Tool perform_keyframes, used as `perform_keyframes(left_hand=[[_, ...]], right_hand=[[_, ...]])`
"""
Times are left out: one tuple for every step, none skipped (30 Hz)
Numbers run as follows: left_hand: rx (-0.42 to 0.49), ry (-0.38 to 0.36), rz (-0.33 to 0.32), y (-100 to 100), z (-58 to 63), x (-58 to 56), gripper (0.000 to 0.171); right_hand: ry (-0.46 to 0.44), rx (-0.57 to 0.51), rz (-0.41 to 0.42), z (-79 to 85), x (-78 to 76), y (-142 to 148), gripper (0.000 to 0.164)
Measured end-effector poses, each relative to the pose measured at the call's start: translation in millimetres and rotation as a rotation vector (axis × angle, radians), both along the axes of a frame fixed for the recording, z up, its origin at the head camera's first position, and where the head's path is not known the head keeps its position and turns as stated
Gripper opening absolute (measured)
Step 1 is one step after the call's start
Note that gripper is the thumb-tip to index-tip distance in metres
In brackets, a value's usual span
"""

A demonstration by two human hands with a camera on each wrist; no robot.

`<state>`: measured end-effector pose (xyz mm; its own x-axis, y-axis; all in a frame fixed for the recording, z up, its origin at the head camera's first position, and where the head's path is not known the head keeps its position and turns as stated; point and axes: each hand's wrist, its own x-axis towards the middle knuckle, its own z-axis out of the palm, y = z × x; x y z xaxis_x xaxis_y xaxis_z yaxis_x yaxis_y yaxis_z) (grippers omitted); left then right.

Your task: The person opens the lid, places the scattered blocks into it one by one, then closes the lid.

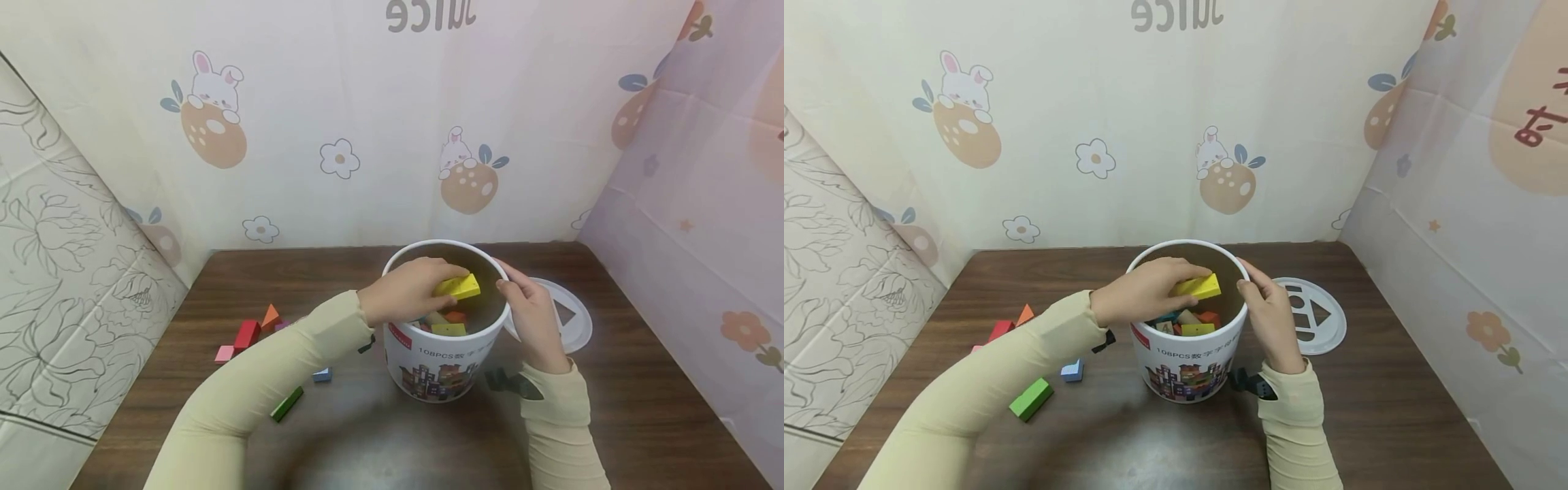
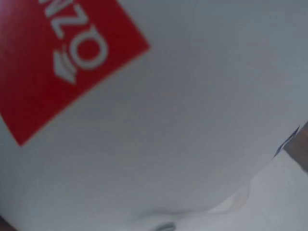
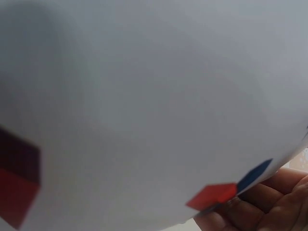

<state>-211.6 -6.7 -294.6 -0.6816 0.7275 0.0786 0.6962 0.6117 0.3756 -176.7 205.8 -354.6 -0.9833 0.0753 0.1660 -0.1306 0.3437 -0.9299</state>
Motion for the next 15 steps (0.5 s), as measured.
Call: perform_keyframes(left_hand=[[-0.022, -0.003, -0.004, 1.4, -0.1, -0.8, 0.045], [-0.045, -0.001, -0.010, 2.8, -0.3, -1.8, 0.044], [-0.067, 0.000, -0.016, 4.1, -0.9, -2.7, 0.044], [-0.090, 0.003, -0.025, 5.5, -1.3, -3.4, 0.043], [-0.115, 0.006, -0.033, 6.7, -1.6, -3.8, 0.042], [-0.139, 0.007, -0.040, 7.8, -2.1, -4.2, 0.040], [-0.163, 0.010, -0.047, 8.7, -2.2, -4.4, 0.039], [-0.182, 0.015, -0.055, 9.5, -2.3, -4.4, 0.039], [-0.197, 0.017, -0.060, 10.1, -2.3, -4.2, 0.038], [-0.209, 0.020, -0.066, 10.4, -2.0, -4.0, 0.038], [-0.221, 0.022, -0.066, 10.4, -1.8, -3.9, 0.039], [-0.227, 0.025, -0.066, 10.4, -1.8, -3.9, 0.040], [-0.229, 0.026, -0.064, 10.1, -1.4, -3.9, 0.041], [-0.232, 0.025, -0.062, 9.9, -1.3, -3.7, 0.042], [-0.233, 0.024, -0.060, 9.8, -1.0, -3.4, 0.043]], right_hand=[[0.001, 0.002, -0.001, -0.3, 0.0, 0.1, 0.044], [0.003, 0.004, -0.003, -0.5, -0.1, 0.2, 0.044], [0.005, 0.005, -0.005, -0.8, -0.2, 0.3, 0.044], [0.007, 0.005, -0.005, -1.0, -0.3, 0.3, 0.044], [0.008, 0.003, -0.004, -1.2, -0.4, 0.4, 0.044], [0.009, 0.004, -0.005, -1.5, -0.5, 0.4, 0.044], [0.011, 0.005, -0.005, -1.7, -0.6, 0.5, 0.044], [0.014, 0.006, -0.005, -2.0, -0.7, 0.6, 0.044], [0.016, 0.009, -0.006, -2.2, -0.8, 0.7, 0.044], [0.019, 0.010, -0.006, -2.4, -0.7, 0.8, 0.044], [0.022, 0.011, -0.007, -2.7, -0.8, 1.0, 0.043], [0.025, 0.012, -0.007, -2.9, -0.7, 1.3, 0.043], [0.027, 0.012, -0.005, -3.1, -0.7, 1.5, 0.043], [0.027, 0.014, -0.005, -3.3, -0.6, 1.7, 0.043], [0.026, 0.013, -0.004, -3.4, -0.4, 1.8, 0.043]])
